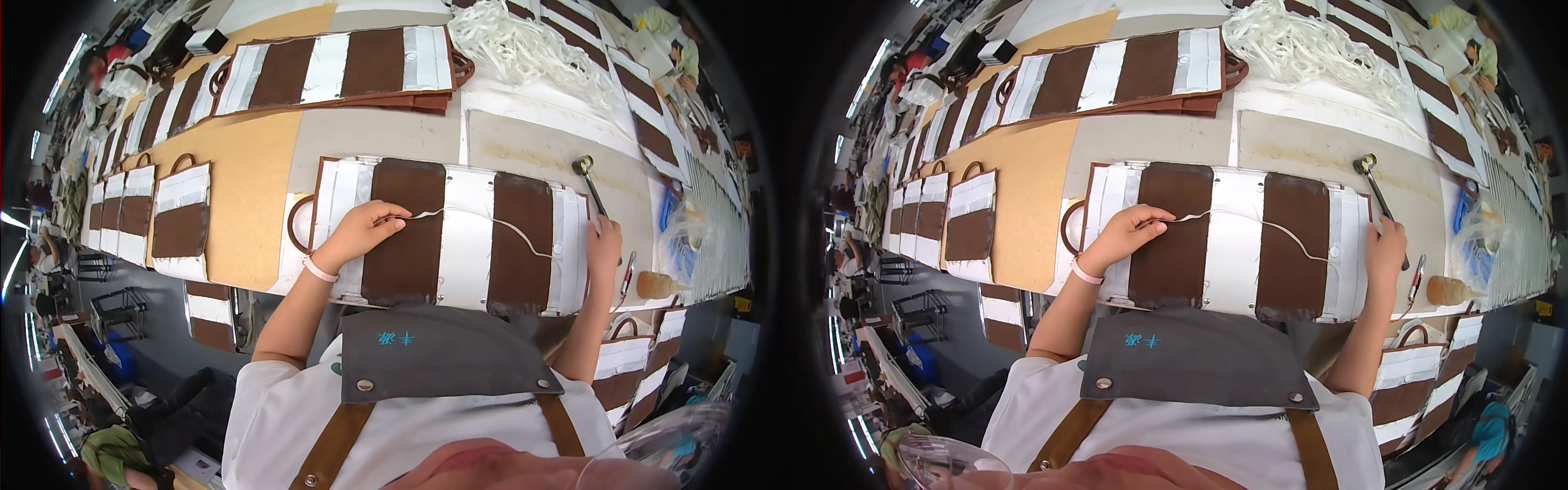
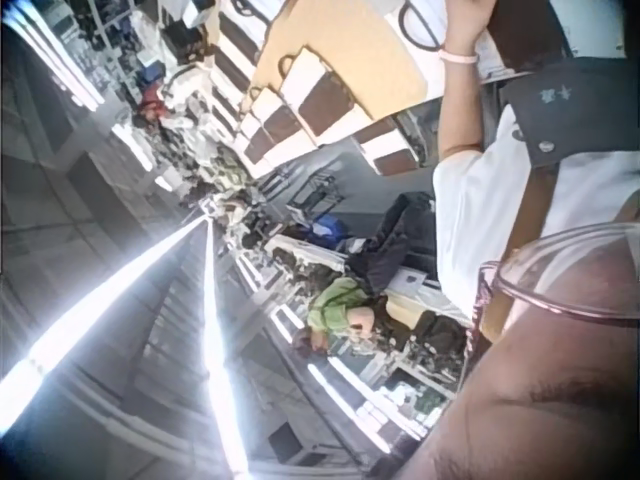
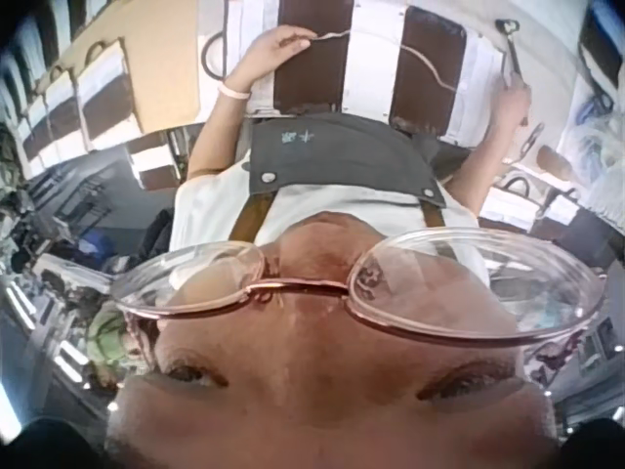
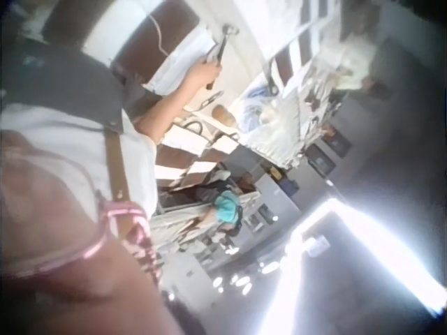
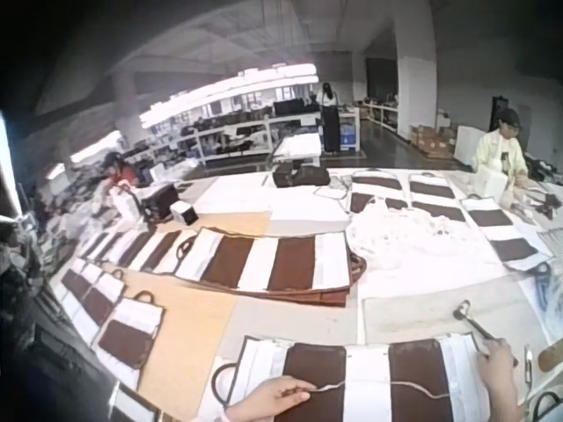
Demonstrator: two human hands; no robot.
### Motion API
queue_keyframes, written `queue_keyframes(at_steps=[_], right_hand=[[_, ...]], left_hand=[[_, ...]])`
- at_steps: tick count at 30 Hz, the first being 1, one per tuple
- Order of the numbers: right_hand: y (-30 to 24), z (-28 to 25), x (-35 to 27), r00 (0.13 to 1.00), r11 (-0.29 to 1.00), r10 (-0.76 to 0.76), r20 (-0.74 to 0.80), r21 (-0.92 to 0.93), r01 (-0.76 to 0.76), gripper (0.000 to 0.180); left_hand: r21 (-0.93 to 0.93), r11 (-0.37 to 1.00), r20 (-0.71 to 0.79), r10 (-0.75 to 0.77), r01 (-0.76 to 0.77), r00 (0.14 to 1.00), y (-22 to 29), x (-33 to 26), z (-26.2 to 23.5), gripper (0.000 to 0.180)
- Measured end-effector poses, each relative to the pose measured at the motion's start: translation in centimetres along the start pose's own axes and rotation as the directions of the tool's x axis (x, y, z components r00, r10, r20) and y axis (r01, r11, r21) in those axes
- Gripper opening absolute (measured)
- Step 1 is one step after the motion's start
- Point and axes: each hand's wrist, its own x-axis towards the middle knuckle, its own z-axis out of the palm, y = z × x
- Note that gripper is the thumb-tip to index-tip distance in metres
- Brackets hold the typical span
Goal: The person assembles a brown and white striped handbag by hand. They place white plastic strips onto the bag's surface, aligning them with the pattern, and use a hammer to secure them. The person handles multiple bag components and tools on a factory workbench.
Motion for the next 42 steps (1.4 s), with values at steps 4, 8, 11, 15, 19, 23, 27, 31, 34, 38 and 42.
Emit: queue_keyframes(at_steps=[4,8,11,15,19,23,27,31,34,38,42], right_hand=[[-8.5,0.5,1.4,0.943,0.921,-0.33,-0.03,0.208,0.329,0.032],[-15.2,1.3,3.8,0.851,0.819,-0.517,-0.09,0.238,0.523,0.034],[-19.6,1.4,6.4,0.792,0.757,-0.599,-0.119,0.237,0.609,0.034],[-24.6,4.0,10.6,0.719,0.701,-0.686,-0.114,0.163,0.694,0.033],[-28.5,7.4,13.7,0.604,0.613,-0.789,-0.11,-0.076,0.787,0.041],[-30.7,9.5,15.8,0.549,0.534,-0.836,0.017,-0.202,0.821,0.05],[-30.4,9.1,17.9,0.599,0.594,-0.794,0.103,-0.078,0.8,0.04],[-32.8,6.1,22.4,0.768,0.758,-0.637,0.069,0.238,0.608,0.022],[-36.3,3.5,25.8,0.776,0.753,-0.627,0.074,0.315,0.578,0.021],[-39.2,2.0,28.1,0.879,0.836,-0.445,0.171,0.432,0.339,0.021],[-35.9,5.0,31.1,0.87,0.887,-0.4,0.289,0.36,0.289,0.022]], left_hand=[[0.072,0.996,0.015,0.053,-0.053,0.999,-0.1,0.0,-0.8,0.027],[0.194,0.979,0.125,0.034,-0.058,0.992,1.6,-0.3,-2.4,0.035],[0.307,0.936,0.013,0.178,-0.173,0.984,2.4,-0.8,-5.5,0.038],[-0.143,0.982,-0.487,0.036,-0.121,0.873,-1.9,2.3,-13.6,0.044],[-0.371,0.923,-0.829,-0.277,-0.107,0.486,-6.7,6.7,-22.6,0.059],[-0.139,0.983,-0.924,-0.171,0.116,0.342,-12.8,9.3,-28.9,0.059],[-0.255,0.961,-0.878,-0.183,-0.108,0.442,-13.7,11.4,-26.8,0.043],[-0.183,0.958,-0.918,-0.086,-0.222,0.388,-13.2,11.6,-26.5,0.027],[-0.329,0.876,-0.883,-0.153,-0.353,0.444,-11.8,11.3,-26.8,0.021],[-0.372,0.687,-0.885,-0.059,-0.625,0.463,-11.2,11.0,-27.4,0.028],[-0.344,0.624,-0.873,0.062,-0.701,0.483,-9.3,11.7,-26.8,0.037]])
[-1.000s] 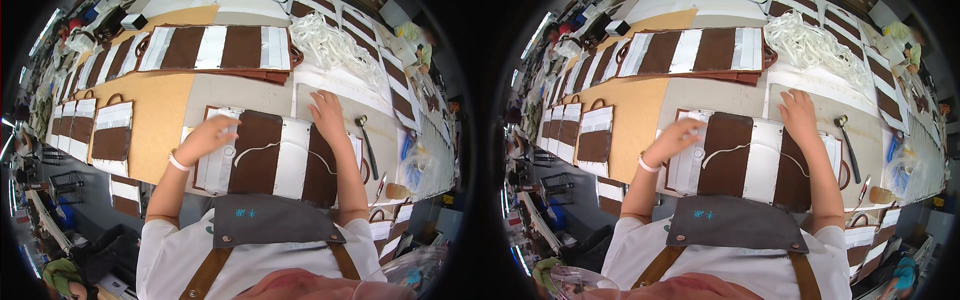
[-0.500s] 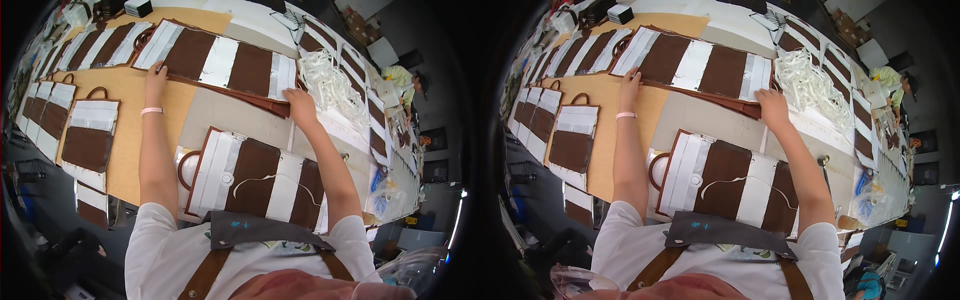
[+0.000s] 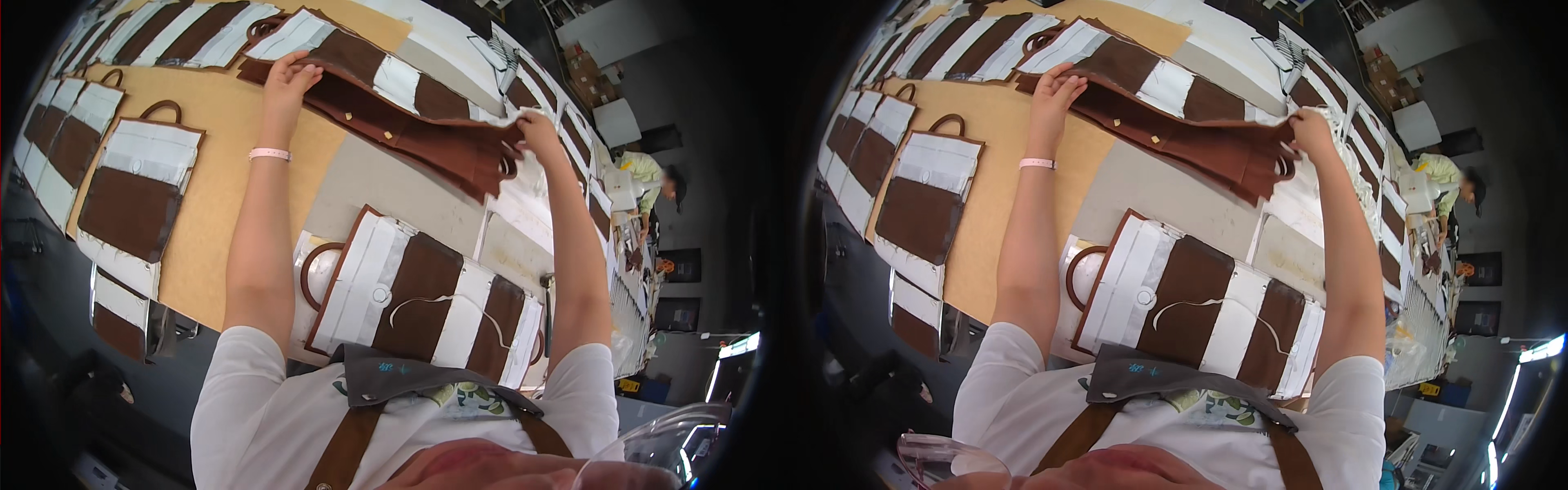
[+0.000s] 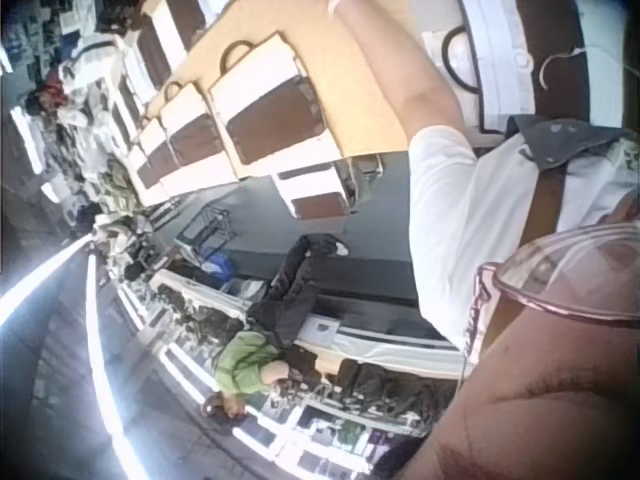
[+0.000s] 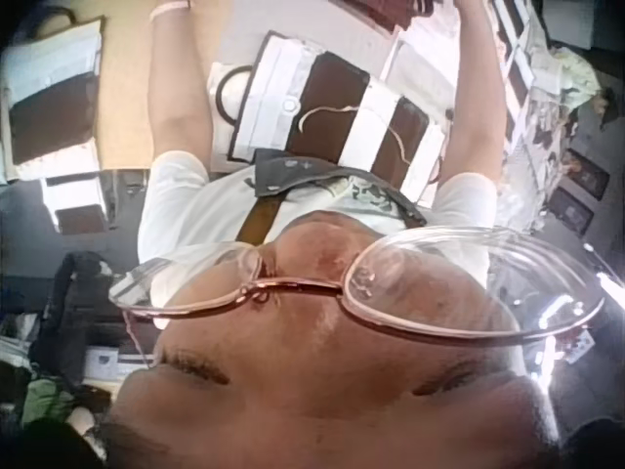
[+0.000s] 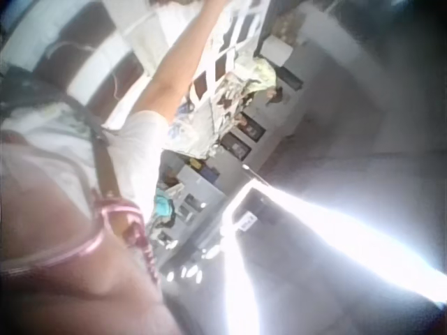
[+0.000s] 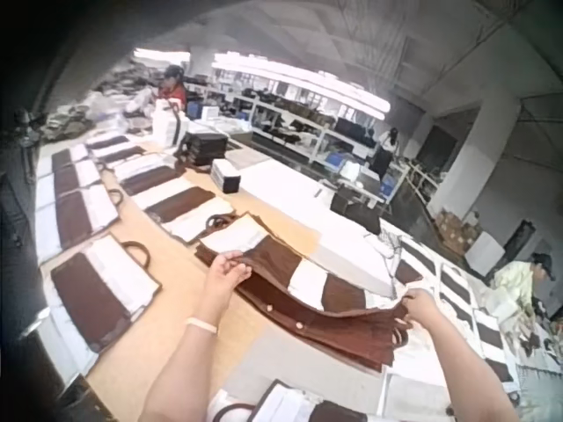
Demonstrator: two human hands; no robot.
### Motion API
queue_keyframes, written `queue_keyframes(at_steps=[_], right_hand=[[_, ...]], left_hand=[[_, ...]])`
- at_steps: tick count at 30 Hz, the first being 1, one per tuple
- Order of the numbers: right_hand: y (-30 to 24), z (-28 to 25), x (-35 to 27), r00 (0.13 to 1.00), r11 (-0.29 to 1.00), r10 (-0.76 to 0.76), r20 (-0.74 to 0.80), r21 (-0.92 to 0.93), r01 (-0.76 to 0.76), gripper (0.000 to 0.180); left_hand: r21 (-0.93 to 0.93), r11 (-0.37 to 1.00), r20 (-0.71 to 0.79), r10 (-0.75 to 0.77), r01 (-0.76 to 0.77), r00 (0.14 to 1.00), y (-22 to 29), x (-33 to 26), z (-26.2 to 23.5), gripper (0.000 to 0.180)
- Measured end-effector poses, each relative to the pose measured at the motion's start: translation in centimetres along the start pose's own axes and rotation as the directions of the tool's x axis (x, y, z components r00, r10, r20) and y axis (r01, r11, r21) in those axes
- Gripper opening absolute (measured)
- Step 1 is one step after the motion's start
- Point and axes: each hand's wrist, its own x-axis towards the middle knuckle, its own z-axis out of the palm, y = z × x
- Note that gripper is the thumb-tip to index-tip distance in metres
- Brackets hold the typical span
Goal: The person assembles a brown and white striped handbag by hand. They place white plastic strips onto the bag's surface, aligning them with the pattern, and use a hammer to secure them. The person handles multiple bag components and tools on a factory workbench.
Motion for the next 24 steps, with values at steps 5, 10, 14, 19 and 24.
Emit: queue_keyframes(at_steps=[5,10,14,19,24], right_hand=[[-4.6,4.0,-4.3,0.983,0.732,-0.086,0.162,-0.659,0.173,0.048],[-13.0,8.9,-6.5,0.826,0.813,-0.502,0.254,-0.186,0.552,0.074],[-21.1,13.4,-4.8,0.742,0.737,-0.671,-0.01,-0.12,0.665,0.076],[-25.3,13.7,1.4,0.8,0.792,-0.598,0.043,-0.124,0.598,0.043],[-22.6,10.8,4.1,0.889,0.817,-0.384,-0.249,0.357,0.453,0.023]], left_hand=[[0.054,0.998,0.116,0.033,-0.039,0.993,1.6,-0.4,2.1,0.044],[0.057,0.998,0.147,0.012,-0.02,0.989,2.2,-0.9,3.2,0.047],[0.027,0.999,0.212,0.032,-0.038,0.977,2.1,-0.8,4.0,0.047],[-0.09,0.996,0.28,0.023,0.002,0.96,2.0,-1.2,4.3,0.034],[0.554,0.827,0.238,-0.041,-0.101,0.97,-2.3,-1.1,1.2,0.031]])
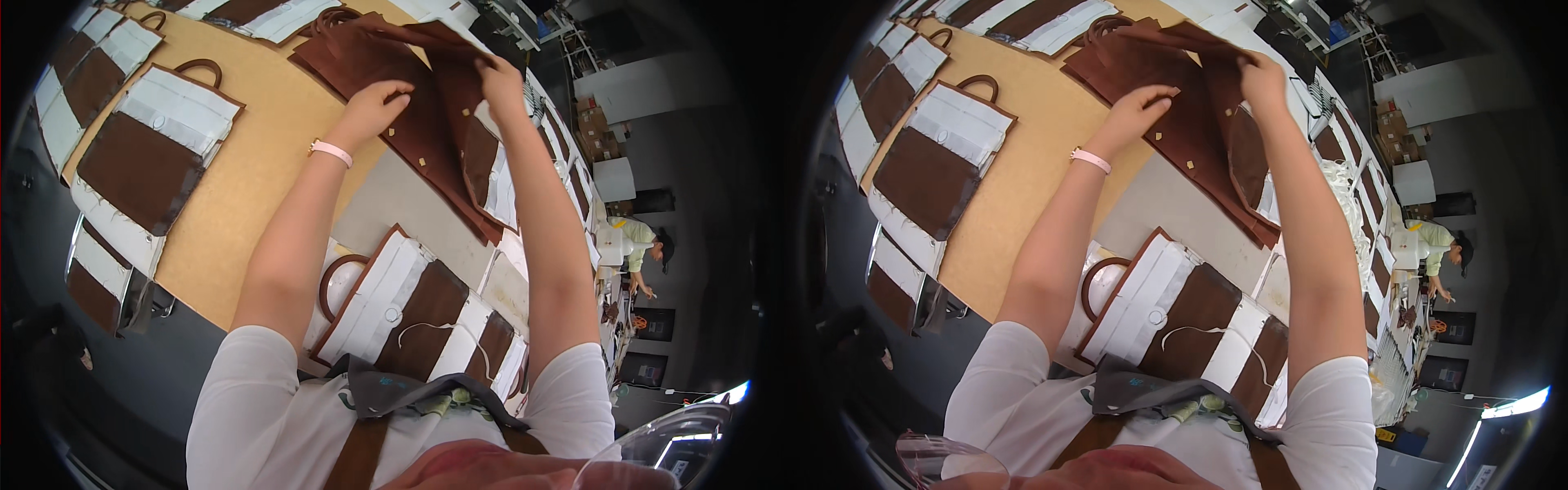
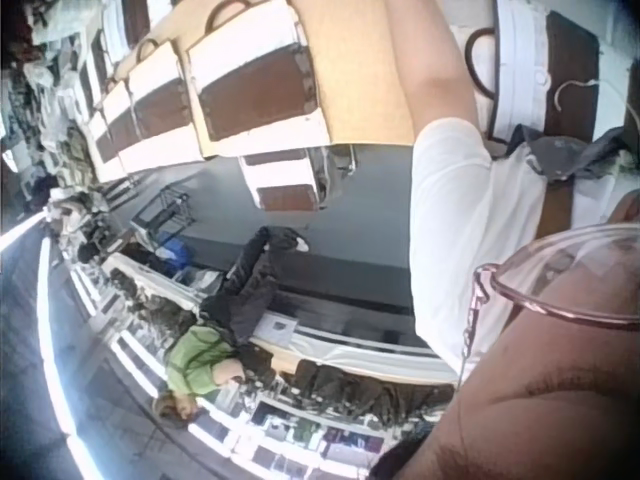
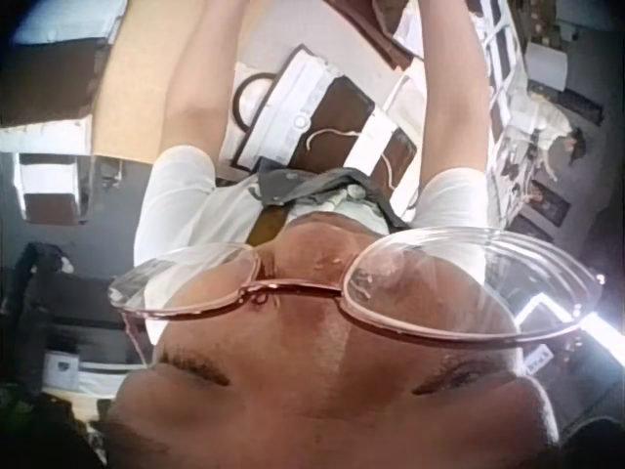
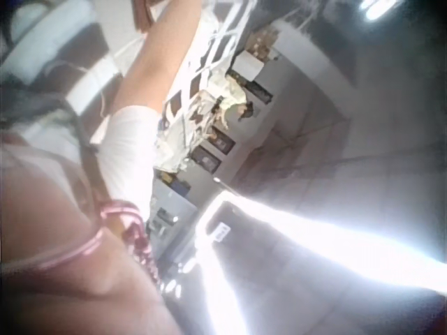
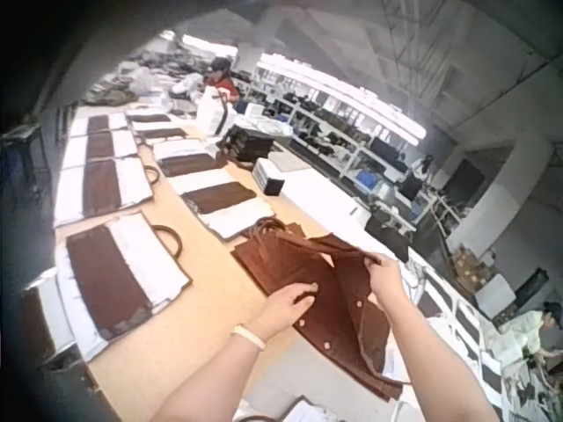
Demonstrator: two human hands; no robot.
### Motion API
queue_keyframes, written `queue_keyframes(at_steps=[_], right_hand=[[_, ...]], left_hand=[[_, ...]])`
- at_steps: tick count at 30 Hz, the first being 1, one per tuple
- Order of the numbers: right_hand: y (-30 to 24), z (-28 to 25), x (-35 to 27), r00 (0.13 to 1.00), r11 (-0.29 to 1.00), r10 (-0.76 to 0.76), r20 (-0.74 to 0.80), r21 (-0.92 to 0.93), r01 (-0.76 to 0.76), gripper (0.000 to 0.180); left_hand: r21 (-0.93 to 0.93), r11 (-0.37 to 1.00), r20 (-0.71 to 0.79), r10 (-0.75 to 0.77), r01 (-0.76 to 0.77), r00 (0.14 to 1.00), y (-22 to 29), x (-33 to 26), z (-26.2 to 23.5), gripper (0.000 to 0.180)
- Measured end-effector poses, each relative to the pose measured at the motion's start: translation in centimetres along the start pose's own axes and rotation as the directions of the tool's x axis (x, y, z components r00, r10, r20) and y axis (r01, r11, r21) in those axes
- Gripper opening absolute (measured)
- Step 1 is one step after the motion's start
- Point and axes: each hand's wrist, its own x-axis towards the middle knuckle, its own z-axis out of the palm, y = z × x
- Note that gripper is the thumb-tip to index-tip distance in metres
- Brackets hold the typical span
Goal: The person assembles a brown and white striped handbag by hand. They place white plastic strips onto the bag's surface, aligning them with the pattern, and use a hammer to secure them. The person handles multiple bag components and tools on a factory workbench.
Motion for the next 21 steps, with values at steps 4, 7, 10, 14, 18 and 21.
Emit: queue_keyframes(at_steps=[4,7,10,14,18,21], right_hand=[[4.3,-8.0,-0.4,0.975,0.835,0.215,-0.062,0.529,-0.15,0.027],[3.3,-11.8,-2.3,0.898,0.654,0.416,-0.142,0.733,-0.187,0.034],[4.7,-15.3,-3.5,0.772,0.475,0.622,-0.131,0.847,-0.239,0.034],[7.2,-17.7,-4.6,0.751,0.401,0.639,-0.166,0.905,-0.141,0.034],[7.9,-19.0,-5.1,0.74,0.347,0.66,-0.132,0.927,-0.145,0.034],[8.2,-19.1,-4.9,0.756,0.397,0.632,-0.169,0.909,-0.129,0.035]], left_hand=[[0.733,0.667,0.183,-0.004,-0.133,0.983,0.2,-2.0,2.6,0.042],[0.713,0.694,0.188,-0.059,-0.095,0.98,-0.5,-1.5,2.1,0.044],[0.727,0.679,0.179,-0.043,-0.103,0.983,-0.4,-1.6,2.3,0.043],[0.726,0.681,0.196,-0.08,-0.09,0.977,-0.1,-1.4,2.3,0.044],[0.724,0.683,0.191,-0.062,-0.098,0.98,-0.3,-1.3,2.5,0.044],[0.723,0.683,0.187,-0.052,-0.102,0.981,-0.3,-1.3,2.3,0.044]])
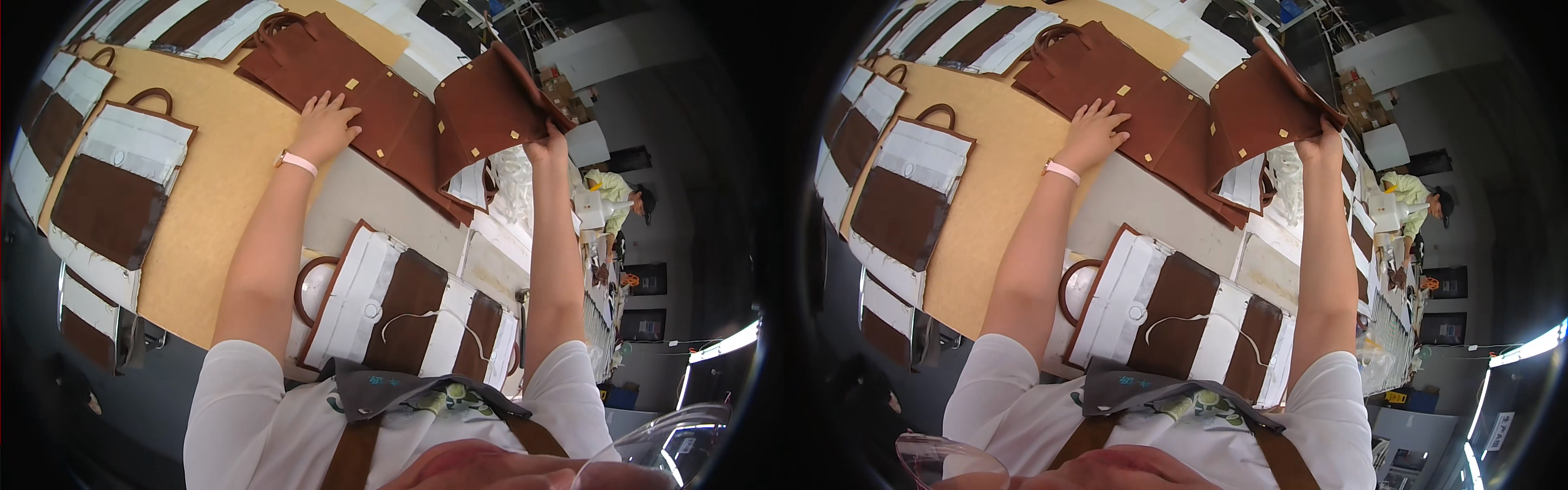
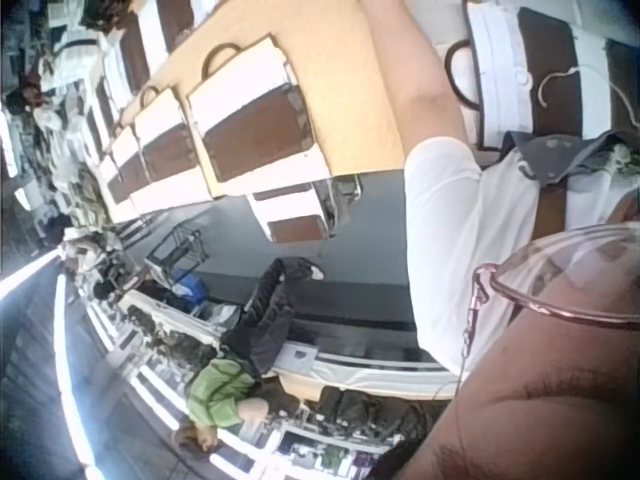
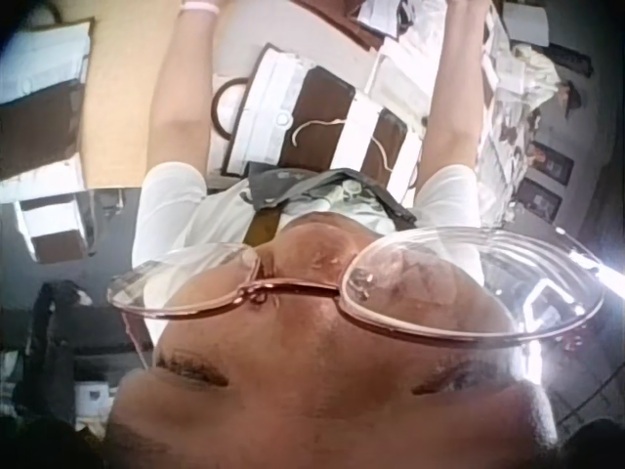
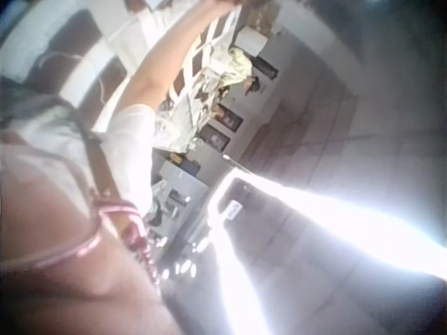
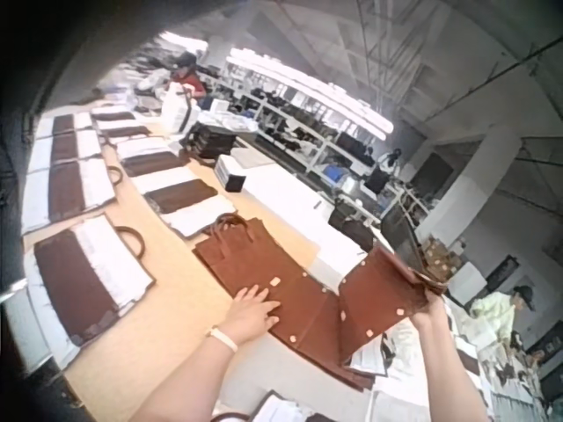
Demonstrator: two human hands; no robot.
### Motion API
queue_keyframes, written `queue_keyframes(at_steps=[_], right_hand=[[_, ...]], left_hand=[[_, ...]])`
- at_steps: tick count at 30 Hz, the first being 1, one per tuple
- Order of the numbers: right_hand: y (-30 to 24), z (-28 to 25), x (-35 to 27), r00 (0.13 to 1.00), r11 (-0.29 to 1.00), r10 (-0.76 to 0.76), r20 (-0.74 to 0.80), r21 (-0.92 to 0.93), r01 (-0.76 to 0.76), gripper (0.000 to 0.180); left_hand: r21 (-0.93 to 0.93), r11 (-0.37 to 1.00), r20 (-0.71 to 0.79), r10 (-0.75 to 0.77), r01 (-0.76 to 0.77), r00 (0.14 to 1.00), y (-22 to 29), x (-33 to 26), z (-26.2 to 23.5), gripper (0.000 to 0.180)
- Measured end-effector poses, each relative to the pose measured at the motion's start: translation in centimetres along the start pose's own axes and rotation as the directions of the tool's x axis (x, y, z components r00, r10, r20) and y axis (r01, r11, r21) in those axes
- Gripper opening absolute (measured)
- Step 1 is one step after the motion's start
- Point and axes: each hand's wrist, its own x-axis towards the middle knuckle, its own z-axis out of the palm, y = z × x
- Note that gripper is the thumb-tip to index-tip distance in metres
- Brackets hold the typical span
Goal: The person assembles a brown and white striped handbag by hand. They place white plastic strips onto the bag's surface, aligning them with the pattern, and use a hammer to secure them. The person handles multiple bag components and tools on a factory workbench.
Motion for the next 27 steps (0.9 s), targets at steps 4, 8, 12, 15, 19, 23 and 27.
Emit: queue_keyframes(at_steps=[4,8,12,15,19,23,27], right_hand=[[-0.3,0.0,0.2,0.998,0.998,-0.012,0.058,0.063,0.008,0.035],[-0.5,0.5,-0.6,0.994,0.984,0.05,0.097,0.165,-0.066,0.034],[-0.1,2.6,-2.3,0.992,0.994,0.06,0.111,0.083,-0.069,0.035],[1.1,4.5,-3.1,0.993,0.99,0.069,0.091,0.117,-0.079,0.034],[2.7,5.7,-3.0,0.985,0.982,0.098,0.139,0.15,-0.118,0.032],[6.2,8.2,-3.8,0.969,0.998,0.037,0.244,0.047,-0.049,0.032],[10.5,11.3,-11.8,0.862,0.738,0.172,0.477,-0.642,0.208,0.052]], left_hand=[[-0.008,1.0,-0.008,0.01,-0.011,1.0,0.0,0.0,0.2,0.044],[-0.017,1.0,-0.014,0.012,-0.012,1.0,0.0,-0.1,0.2,0.044],[-0.039,0.999,-0.094,0.016,-0.019,0.995,-0.5,0.3,0.5,0.04],[-0.205,0.979,-0.109,-0.026,0.004,0.994,-1.0,0.6,-0.2,0.038],[-0.622,0.783,-0.141,-0.13,0.014,0.981,0.7,0.6,-2.1,0.034],[-0.874,0.483,-0.033,-0.165,0.052,0.986,0.2,1.6,-2.0,0.054],[-0.915,-0.387,0.124,-0.003,0.113,0.992,0.6,0.9,-5.2,0.097]])
